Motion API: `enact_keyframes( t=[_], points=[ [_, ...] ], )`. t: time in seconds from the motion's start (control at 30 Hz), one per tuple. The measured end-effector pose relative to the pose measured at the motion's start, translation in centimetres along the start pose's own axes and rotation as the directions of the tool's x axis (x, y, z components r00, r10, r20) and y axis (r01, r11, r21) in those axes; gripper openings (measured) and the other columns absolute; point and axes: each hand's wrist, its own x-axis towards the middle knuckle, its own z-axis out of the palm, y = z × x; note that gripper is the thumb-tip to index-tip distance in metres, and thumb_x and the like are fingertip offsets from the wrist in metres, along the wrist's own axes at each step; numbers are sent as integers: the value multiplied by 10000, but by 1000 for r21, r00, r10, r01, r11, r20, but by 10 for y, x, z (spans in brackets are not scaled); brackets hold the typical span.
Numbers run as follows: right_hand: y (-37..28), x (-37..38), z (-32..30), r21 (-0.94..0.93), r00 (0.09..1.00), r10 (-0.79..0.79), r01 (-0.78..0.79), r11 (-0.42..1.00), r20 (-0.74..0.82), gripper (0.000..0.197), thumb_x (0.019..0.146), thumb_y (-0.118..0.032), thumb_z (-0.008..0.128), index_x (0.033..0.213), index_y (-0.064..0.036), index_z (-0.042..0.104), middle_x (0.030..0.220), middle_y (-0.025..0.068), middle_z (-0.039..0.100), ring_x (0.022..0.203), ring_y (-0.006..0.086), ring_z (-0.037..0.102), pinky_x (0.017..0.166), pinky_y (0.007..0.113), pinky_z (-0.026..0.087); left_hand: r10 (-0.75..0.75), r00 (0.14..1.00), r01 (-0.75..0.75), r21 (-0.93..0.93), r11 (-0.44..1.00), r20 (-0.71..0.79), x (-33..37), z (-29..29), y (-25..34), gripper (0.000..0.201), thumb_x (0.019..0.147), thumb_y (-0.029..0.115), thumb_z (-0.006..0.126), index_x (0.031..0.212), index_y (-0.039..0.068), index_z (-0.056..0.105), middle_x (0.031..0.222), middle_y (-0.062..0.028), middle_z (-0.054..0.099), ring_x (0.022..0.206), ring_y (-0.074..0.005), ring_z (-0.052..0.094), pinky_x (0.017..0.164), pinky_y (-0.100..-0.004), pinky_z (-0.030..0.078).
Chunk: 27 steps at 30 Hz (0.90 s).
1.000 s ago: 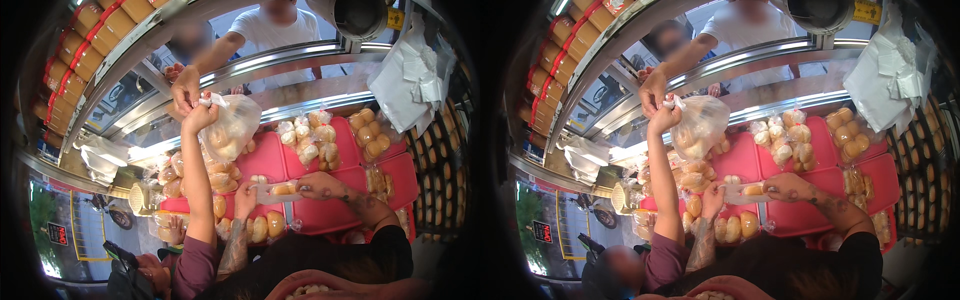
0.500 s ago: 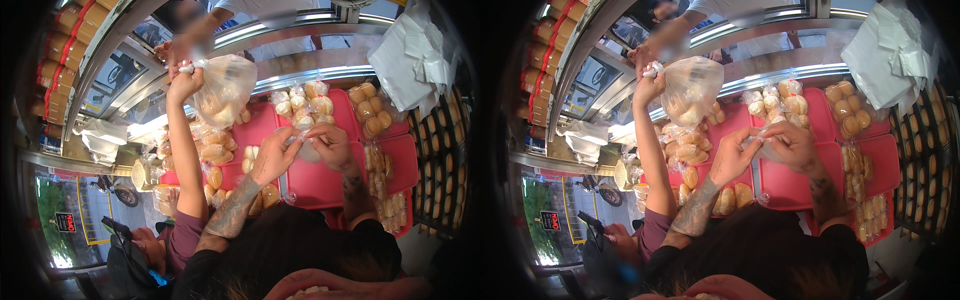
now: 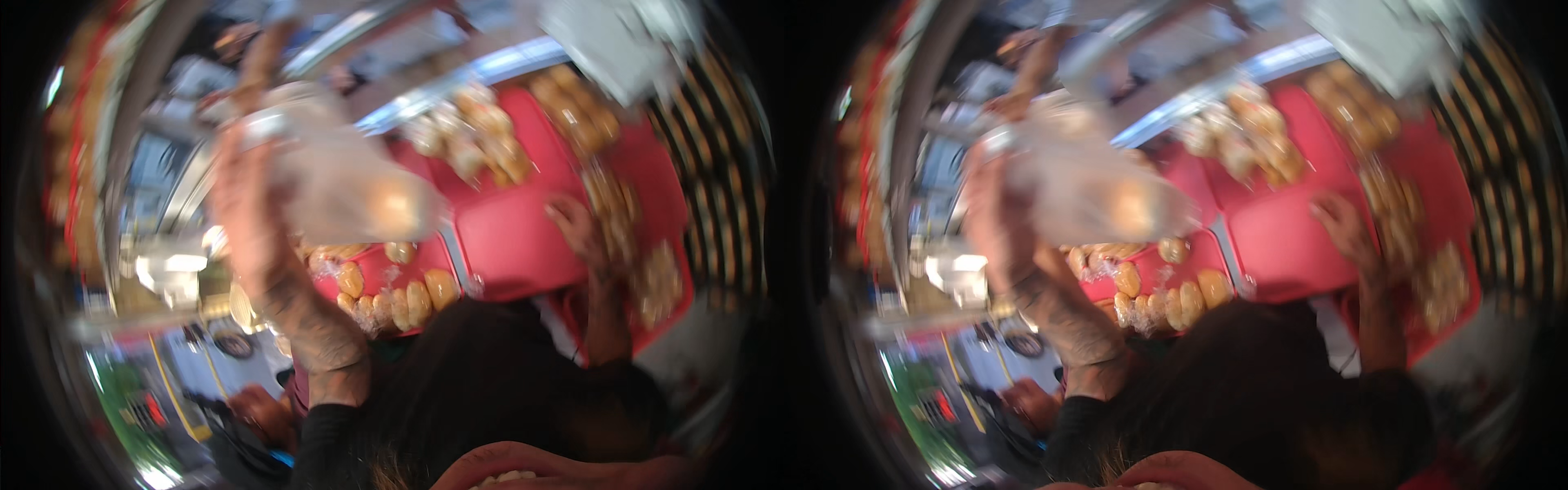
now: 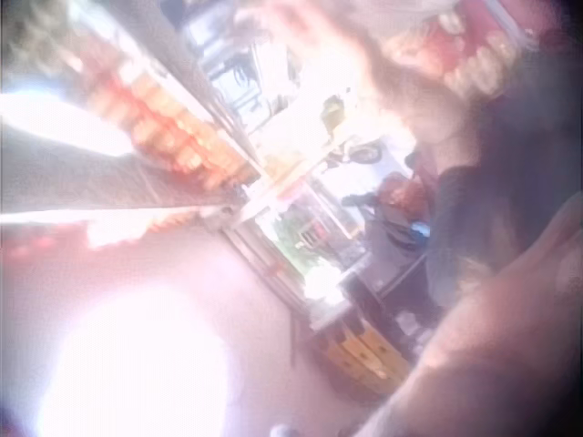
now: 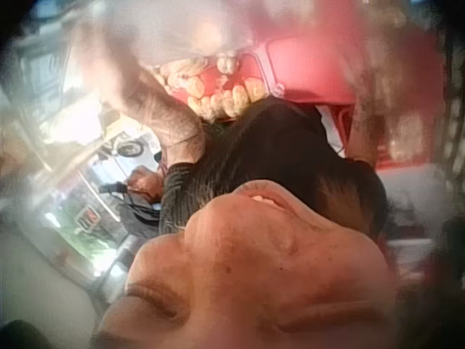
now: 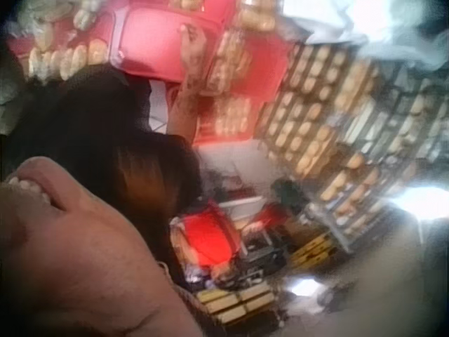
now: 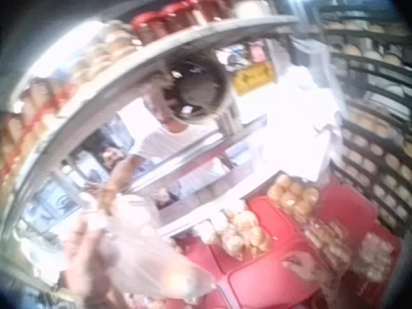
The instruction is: The person picks round buns from metal trays, places them into clear plastic bags, and arranges the filled bags into red baskets. The person also handles packaged bread loaves and places them into baskets. The person interacts with customers at the counter and handles cash.
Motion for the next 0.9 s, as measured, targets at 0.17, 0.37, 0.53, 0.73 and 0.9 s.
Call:
enact_keyframes(
  t=[0.17, 0.37, 0.53, 0.73, 0.9],
  points=[
    [84, -36, -7, -346, 1000, 5, -4, 938, 2, 264, 985, -246, 688, 1135, -30, 710, 1028, 142, 762, 928, 253, 737, 847, 379, 573, 141, 978, -112, 186, 976, -151, 32, -40, -4, 518, 1042, 245, 608, 1464, -40, 512, 1331, -211, 637, 1246, -305, 625, 1078, -505, 532],
    [117, -78, -59, -488, 880, -47, -217, 846, -472, 246, 986, -244, 694, 1135, -51, 716, 1043, 143, 760, 982, 244, 747, 865, 369, 576, 78, 991, -60, 162, 985, -110, 81, -95, -27, 456, 1020, 207, 661, 1407, -17, 566, 1369, -140, 570, 1268, -222, 545, 1107, -428, 444],
    [144, -40, -92, -538, 821, -177, -177, 824, -543, 243, 976, -259, 655, 1095, -54, 709, 1037, 172, 740, 981, 342, 722, 871, 448, 563, 78, 993, -56, 224, 973, -92, 94, -117, -31, 589, 1000, 244, 691, 1499, -2, 502, 1466, -167, 527, 1368, -246, 492, 1140, -446, 426],
    [188, 60, -129, -811, 886, -88, -373, 451, -456, 490, 951, -328, 627, 1381, -93, 618, 1219, 230, 692, 1105, 422, 662, 938, 554, 524, 133, 991, -124, 205, 971, -32, 100, -129, -57, 328, 1009, 174, 660, 1318, 65, 666, 1349, -72, 612, 1273, -208, 576, 984, -400, 518],
    [175, 70, -143, -932, 942, -109, -288, 220, -317, 785, 968, -412, 643, 1631, -158, 308, 1458, 267, 550, 1288, 473, 568, 1042, 614, 477, 21, 989, -15, 43, 999, -148, 119, -129, -81, 254, 1004, 143, 674, 1246, 66, 677, 1198, -23, 696, 1083, -141, 638, 846, -324, 532]
  ],
)
